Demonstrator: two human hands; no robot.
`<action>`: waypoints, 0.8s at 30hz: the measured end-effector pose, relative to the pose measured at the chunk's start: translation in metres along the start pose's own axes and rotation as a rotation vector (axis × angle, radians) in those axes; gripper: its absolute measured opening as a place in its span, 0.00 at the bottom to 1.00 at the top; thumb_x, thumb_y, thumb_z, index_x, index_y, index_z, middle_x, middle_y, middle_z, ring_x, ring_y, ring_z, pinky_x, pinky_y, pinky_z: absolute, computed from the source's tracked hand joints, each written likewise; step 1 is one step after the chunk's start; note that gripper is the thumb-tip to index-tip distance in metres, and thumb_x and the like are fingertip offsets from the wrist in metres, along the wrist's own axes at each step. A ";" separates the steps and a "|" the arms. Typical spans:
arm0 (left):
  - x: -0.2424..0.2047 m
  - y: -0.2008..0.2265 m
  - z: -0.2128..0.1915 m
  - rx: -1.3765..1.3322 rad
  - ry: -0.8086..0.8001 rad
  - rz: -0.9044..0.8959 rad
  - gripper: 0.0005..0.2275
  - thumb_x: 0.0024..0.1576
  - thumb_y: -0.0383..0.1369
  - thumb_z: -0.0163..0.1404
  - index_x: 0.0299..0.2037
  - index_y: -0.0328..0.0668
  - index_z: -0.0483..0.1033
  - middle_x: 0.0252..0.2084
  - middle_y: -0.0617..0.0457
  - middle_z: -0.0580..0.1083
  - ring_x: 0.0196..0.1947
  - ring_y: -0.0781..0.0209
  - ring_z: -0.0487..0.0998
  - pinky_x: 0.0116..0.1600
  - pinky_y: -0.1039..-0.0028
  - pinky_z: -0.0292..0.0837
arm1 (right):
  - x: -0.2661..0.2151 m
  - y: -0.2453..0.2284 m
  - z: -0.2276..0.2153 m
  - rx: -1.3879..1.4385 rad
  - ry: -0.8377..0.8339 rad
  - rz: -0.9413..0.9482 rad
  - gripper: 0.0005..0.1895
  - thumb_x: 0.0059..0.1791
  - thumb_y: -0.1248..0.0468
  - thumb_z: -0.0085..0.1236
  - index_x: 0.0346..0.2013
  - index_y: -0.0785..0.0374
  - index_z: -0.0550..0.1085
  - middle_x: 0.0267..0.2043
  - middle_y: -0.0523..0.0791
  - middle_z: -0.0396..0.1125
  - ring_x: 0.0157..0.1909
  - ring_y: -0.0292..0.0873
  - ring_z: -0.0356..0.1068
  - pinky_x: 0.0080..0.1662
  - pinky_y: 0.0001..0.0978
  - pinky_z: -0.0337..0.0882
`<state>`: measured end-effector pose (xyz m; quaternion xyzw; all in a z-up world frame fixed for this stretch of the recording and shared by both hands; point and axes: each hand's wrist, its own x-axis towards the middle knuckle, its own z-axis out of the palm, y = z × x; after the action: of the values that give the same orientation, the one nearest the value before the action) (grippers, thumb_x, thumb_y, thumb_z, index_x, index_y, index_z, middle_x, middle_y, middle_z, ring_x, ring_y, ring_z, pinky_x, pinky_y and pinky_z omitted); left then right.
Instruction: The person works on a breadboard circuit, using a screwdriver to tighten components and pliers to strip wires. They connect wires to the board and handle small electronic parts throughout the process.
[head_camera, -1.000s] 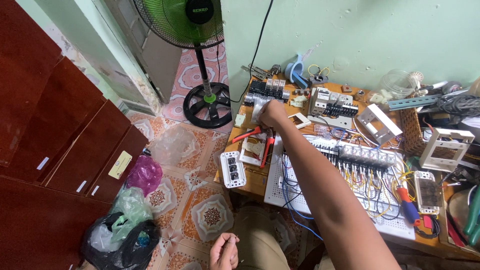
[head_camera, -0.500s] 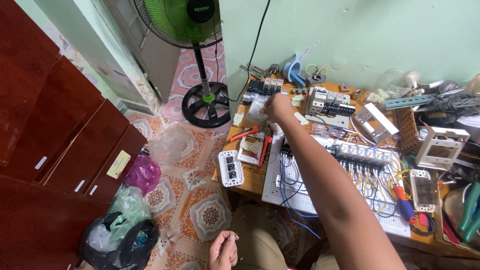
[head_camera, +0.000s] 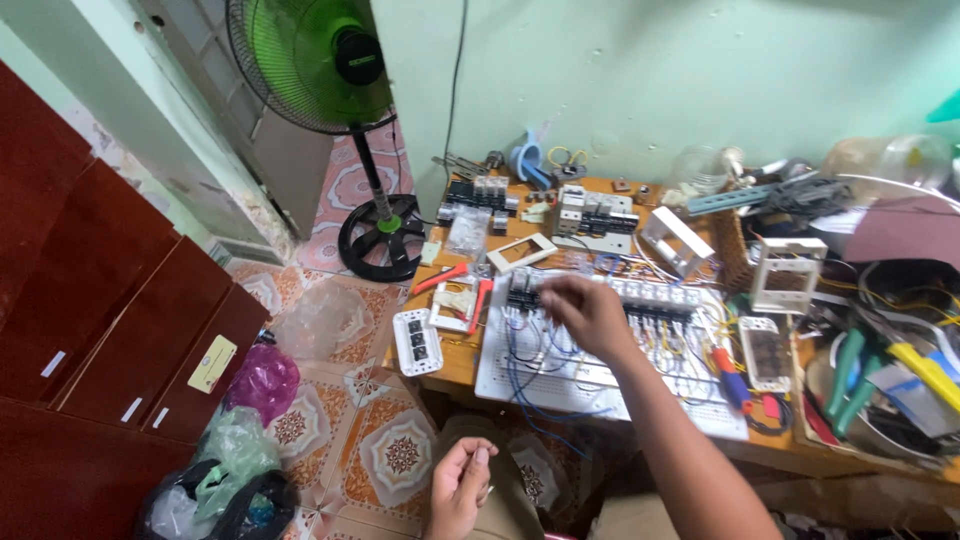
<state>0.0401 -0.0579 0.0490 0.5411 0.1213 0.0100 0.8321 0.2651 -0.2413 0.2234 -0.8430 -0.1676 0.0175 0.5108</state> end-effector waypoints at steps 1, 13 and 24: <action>0.000 0.007 0.011 0.009 -0.066 0.034 0.13 0.64 0.36 0.49 0.43 0.30 0.78 0.17 0.60 0.56 0.16 0.72 0.54 0.21 0.78 0.50 | -0.024 -0.003 -0.007 0.064 -0.015 0.068 0.10 0.51 0.66 0.60 0.46 0.64 0.80 0.29 0.45 0.77 0.26 0.37 0.75 0.34 0.25 0.79; -0.021 0.044 0.128 0.062 -0.291 0.104 0.08 0.66 0.32 0.49 0.44 0.35 0.76 0.20 0.61 0.61 0.18 0.75 0.55 0.23 0.81 0.47 | -0.189 0.047 -0.069 0.401 0.174 0.175 0.09 0.49 0.67 0.61 0.37 0.72 0.83 0.22 0.51 0.72 0.20 0.43 0.70 0.28 0.30 0.74; -0.031 0.069 0.175 0.180 -0.421 0.226 0.08 0.62 0.32 0.53 0.42 0.35 0.80 0.26 0.52 0.75 0.28 0.68 0.74 0.39 0.78 0.70 | -0.227 0.020 -0.059 0.537 0.265 0.012 0.07 0.46 0.75 0.63 0.38 0.73 0.81 0.30 0.52 0.76 0.27 0.42 0.77 0.32 0.29 0.81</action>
<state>0.0554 -0.1906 0.1842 0.6135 -0.1154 -0.0209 0.7809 0.0682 -0.3681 0.2020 -0.6737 -0.0840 -0.0459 0.7328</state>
